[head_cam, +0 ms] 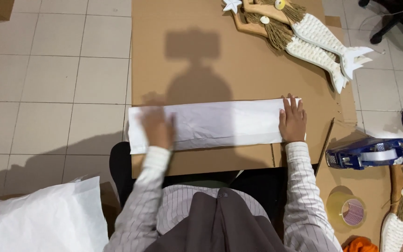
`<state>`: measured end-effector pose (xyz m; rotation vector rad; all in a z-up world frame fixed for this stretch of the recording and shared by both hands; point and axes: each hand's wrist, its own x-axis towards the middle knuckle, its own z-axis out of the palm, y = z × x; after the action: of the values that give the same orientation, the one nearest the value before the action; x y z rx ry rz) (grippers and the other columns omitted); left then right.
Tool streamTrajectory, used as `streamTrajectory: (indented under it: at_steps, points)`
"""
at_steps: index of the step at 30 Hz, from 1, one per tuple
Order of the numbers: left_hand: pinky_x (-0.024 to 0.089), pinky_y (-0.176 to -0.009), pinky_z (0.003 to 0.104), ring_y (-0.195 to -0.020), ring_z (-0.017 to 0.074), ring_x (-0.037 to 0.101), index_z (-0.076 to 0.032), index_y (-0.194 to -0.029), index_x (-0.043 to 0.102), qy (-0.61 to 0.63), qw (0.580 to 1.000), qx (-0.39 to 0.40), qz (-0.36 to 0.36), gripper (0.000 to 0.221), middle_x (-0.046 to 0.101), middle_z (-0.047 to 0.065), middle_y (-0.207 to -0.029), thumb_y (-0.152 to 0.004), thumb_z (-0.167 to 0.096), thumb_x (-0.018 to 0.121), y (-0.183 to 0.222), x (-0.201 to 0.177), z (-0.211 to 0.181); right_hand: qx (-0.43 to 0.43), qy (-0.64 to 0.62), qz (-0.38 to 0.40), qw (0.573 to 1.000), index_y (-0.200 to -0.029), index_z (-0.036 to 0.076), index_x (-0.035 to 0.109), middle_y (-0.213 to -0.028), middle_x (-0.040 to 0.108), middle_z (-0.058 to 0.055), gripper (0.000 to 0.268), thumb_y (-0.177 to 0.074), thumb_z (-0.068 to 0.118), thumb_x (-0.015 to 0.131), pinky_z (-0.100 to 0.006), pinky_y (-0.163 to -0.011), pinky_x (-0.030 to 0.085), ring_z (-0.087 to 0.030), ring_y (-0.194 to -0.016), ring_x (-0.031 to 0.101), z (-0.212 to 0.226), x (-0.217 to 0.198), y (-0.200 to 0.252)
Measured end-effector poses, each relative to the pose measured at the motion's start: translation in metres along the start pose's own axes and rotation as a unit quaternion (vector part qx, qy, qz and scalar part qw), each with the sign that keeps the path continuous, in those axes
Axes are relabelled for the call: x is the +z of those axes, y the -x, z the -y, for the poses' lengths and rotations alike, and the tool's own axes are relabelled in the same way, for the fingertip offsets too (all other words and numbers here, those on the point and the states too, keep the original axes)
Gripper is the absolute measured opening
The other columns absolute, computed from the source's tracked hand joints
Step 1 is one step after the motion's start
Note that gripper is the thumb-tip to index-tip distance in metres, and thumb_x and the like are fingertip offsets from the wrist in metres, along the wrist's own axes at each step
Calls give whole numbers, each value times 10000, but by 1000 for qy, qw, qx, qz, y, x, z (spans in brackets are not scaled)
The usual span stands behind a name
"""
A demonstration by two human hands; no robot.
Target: Wrapping decorative wooden mermaid figurines in white tissue paper for protection during shipping
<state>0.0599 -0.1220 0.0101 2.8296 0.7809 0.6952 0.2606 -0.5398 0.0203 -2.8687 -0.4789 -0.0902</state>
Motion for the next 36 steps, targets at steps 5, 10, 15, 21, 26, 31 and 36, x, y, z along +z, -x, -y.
streamTrajectory:
  at_steps: [5, 10, 15, 21, 26, 31, 36]
  points:
    - [151, -1202, 641, -1467, 387, 344, -144, -1457, 544, 62, 977, 149, 142, 611, 475, 150, -1521, -1016, -555, 447, 7, 28, -93, -15, -5, 8, 1000, -1635, 279, 333, -1708, 255, -58, 582, -1110, 504, 220, -587, -1196, 269, -386, -1551, 198, -5, 2, -5]
    - [321, -1161, 601, -1392, 418, 471, -84, -1420, 585, 89, 975, 126, 159, 695, 534, 202, -1477, -976, -612, 495, 3, 22, -51, -25, 3, 5, 1000, -1632, 265, 355, -1695, 289, -89, 569, -1114, 478, 254, -597, -1173, 305, -407, -1540, 228, -14, 8, -5]
    - [388, -1068, 693, -1457, 401, 412, -151, -1513, 522, 29, 993, 19, 113, 691, 462, 150, -1580, -1003, -615, 492, 1, -1, 38, -23, 0, -22, 999, -1606, 236, 432, -1682, 342, -99, 574, -1118, 485, 258, -606, -1152, 316, -417, -1529, 263, -10, 7, -3]
    - [371, -1123, 633, -1406, 421, 474, -201, -1551, 484, 97, 979, -85, 158, 609, 469, 202, -1560, -1061, -561, 446, -2, -20, 92, -19, -2, -25, 999, -1602, 233, 441, -1691, 329, -88, 576, -1125, 487, 243, -592, -1158, 308, -406, -1533, 258, -4, 3, 0]
    - [446, -1037, 495, -1210, 360, 560, -74, -1410, 551, 369, 891, -256, 65, 559, 583, 210, -1306, -990, -404, 720, 14, 34, 137, -14, -10, -32, 999, -1594, 228, 461, -1690, 336, -84, 582, -1127, 493, 236, -607, -1160, 296, -413, -1531, 262, 0, 1, 0]
    - [562, -739, 339, -841, 138, 663, -230, -994, 749, 409, 829, -378, 52, 373, 708, -17, -969, -807, -492, 937, 32, 32, 167, -3, -18, -27, 999, -1595, 233, 457, -1698, 319, -67, 591, -1122, 502, 225, -625, -1166, 280, -400, -1539, 245, 1, 1, -1]
    - [549, -635, 294, -728, 109, 639, -159, -980, 760, 446, 822, -349, 56, 296, 630, -1, -866, -841, -348, 940, 39, 12, 170, -14, -18, -35, 999, -1594, 203, 462, -1679, 351, -107, 564, -1131, 460, 267, -644, -1145, 312, -429, -1517, 276, 4, -1, 2]
